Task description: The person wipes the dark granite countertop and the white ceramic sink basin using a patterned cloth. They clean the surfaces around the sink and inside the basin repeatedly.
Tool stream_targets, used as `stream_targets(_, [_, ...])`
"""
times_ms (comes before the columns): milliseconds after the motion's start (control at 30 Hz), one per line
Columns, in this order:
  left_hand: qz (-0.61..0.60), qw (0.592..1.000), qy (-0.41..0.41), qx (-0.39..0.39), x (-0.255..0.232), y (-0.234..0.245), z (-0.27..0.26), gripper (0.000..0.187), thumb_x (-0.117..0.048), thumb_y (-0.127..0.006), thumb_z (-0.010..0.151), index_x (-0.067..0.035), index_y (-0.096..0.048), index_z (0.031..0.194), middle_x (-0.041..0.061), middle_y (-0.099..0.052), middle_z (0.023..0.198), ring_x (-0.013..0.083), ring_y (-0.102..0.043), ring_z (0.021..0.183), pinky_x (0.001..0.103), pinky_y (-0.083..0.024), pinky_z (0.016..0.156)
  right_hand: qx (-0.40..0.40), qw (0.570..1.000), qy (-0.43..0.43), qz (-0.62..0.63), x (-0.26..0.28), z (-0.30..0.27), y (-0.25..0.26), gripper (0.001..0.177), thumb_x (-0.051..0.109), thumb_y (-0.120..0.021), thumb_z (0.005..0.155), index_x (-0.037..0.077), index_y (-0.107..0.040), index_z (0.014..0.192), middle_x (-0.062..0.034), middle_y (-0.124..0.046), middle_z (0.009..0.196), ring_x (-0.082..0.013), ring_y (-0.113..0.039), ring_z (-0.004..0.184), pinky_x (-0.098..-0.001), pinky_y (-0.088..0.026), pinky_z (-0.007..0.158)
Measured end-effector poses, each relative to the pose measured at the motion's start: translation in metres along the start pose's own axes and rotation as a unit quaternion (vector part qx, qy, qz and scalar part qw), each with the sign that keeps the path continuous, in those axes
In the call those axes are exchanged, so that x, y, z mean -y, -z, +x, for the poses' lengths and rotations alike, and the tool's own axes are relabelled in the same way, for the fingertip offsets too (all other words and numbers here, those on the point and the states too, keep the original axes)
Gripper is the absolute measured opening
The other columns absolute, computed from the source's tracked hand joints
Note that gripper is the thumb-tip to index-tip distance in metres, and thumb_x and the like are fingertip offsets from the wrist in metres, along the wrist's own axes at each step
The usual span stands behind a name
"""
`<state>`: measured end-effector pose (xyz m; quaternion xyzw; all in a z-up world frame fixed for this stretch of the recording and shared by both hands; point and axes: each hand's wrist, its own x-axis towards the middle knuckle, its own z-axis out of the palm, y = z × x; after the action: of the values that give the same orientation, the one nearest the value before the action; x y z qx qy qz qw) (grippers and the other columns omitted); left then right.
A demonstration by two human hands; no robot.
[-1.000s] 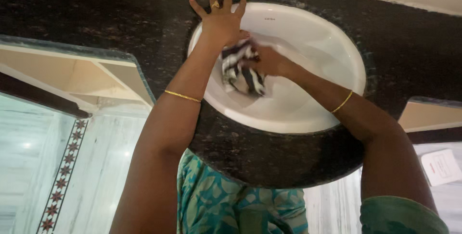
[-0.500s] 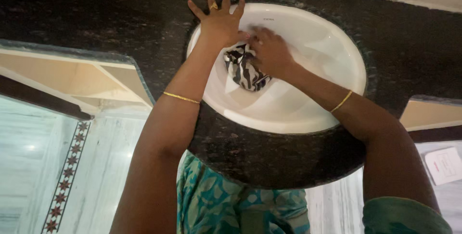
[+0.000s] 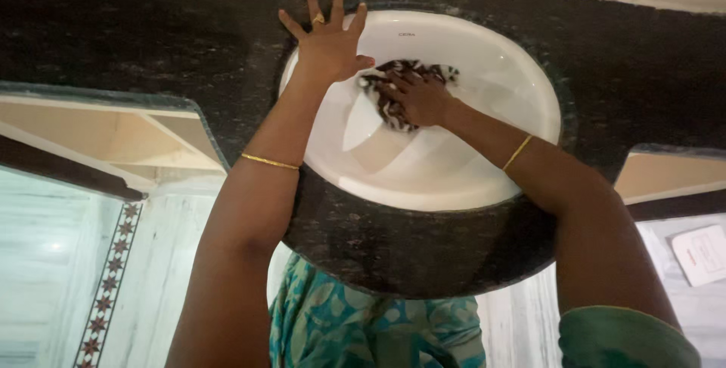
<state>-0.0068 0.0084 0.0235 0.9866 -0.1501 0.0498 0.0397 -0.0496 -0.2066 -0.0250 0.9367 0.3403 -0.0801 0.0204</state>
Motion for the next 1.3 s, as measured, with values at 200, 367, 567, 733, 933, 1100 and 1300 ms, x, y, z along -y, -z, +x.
stream_targets(200, [-0.016, 1.000, 0.009, 0.012, 0.001, 0.001, 0.001, 0.096, -0.068, -0.065, 0.086, -0.034, -0.020, 0.164, 0.014, -0.001, 0.172, 0.0508, 0.006, 0.154, 0.091, 0.001, 0.106, 0.089, 0.960, 0.222, 0.148, 0.029, 0.000, -0.022, 0.057, 0.031, -0.056, 0.102, 0.012, -0.046, 0.155, -0.0184, -0.053, 0.153, -0.0307, -0.048, 0.143, -0.0496, -0.037, 0.124])
stream_targets(367, [-0.022, 1.000, 0.002, 0.011, 0.000, 0.002, 0.000, 0.098, -0.068, -0.066, 0.088, -0.033, -0.018, 0.165, 0.015, -0.001, 0.173, 0.0515, 0.006, 0.155, 0.091, 0.001, 0.107, 0.064, 0.998, 0.002, -0.004, 0.010, 0.004, -0.008, 0.071, 0.032, -0.062, 0.097, 0.009, -0.035, 0.159, -0.0273, -0.036, 0.159, -0.0457, -0.035, 0.147, -0.0581, -0.032, 0.119])
stream_targets(567, [-0.007, 1.000, 0.011, 0.018, -0.002, 0.001, 0.004, 0.098, -0.067, -0.065, 0.088, -0.033, -0.016, 0.165, 0.015, 0.000, 0.172, 0.0530, 0.006, 0.154, 0.092, 0.000, 0.105, -0.035, 0.955, 0.258, 0.145, 0.043, 0.009, -0.030, 0.058, 0.018, -0.063, 0.106, -0.002, -0.041, 0.157, -0.0363, -0.036, 0.164, -0.0474, -0.035, 0.147, -0.0539, -0.036, 0.111])
stream_targets(733, [0.000, 1.000, -0.003, 0.013, -0.001, 0.004, -0.002, 0.097, -0.066, -0.066, 0.089, -0.031, -0.019, 0.165, 0.018, -0.001, 0.172, 0.0549, 0.005, 0.153, 0.092, -0.001, 0.105, 0.012, 0.991, 0.133, 0.002, 0.011, 0.020, -0.030, 0.044, 0.029, -0.068, 0.089, 0.015, -0.062, 0.130, -0.0146, -0.063, 0.134, -0.0323, -0.053, 0.130, -0.0473, -0.048, 0.100])
stream_targets(933, [-0.011, 0.999, 0.007, 0.030, -0.002, 0.012, -0.004, 0.096, -0.068, -0.065, 0.088, -0.033, -0.019, 0.165, 0.016, 0.000, 0.173, 0.0538, 0.005, 0.154, 0.092, -0.001, 0.106, -0.236, 0.947, 0.172, -0.137, -0.030, 0.014, -0.040, 0.067, 0.028, -0.059, 0.070, 0.006, -0.065, 0.133, -0.0197, -0.066, 0.131, -0.0374, -0.060, 0.111, -0.0557, -0.048, 0.073])
stream_targets(1100, [-0.007, 0.999, 0.012, 0.041, -0.004, 0.012, -0.003, 0.097, -0.068, -0.064, 0.088, -0.034, -0.015, 0.164, 0.015, 0.003, 0.172, 0.0523, 0.007, 0.153, 0.092, -0.001, 0.105, -0.011, 0.947, 0.290, 0.138, 0.032, 0.006, -0.050, 0.052, 0.020, -0.048, 0.105, -0.004, -0.050, 0.151, -0.0347, -0.032, 0.160, -0.0474, -0.036, 0.144, -0.0599, -0.034, 0.113])
stream_targets(1300, [-0.004, 0.998, 0.018, 0.055, -0.003, 0.020, -0.003, 0.097, -0.067, -0.063, 0.090, -0.033, -0.013, 0.165, 0.015, 0.003, 0.172, 0.0532, 0.006, 0.154, 0.091, -0.002, 0.106, 0.124, 0.979, 0.120, 0.113, 0.059, -0.004, 0.019, 0.046, 0.036, -0.050, 0.108, 0.016, -0.048, 0.150, -0.0111, -0.045, 0.167, -0.0322, -0.050, 0.139, -0.0475, -0.040, 0.123])
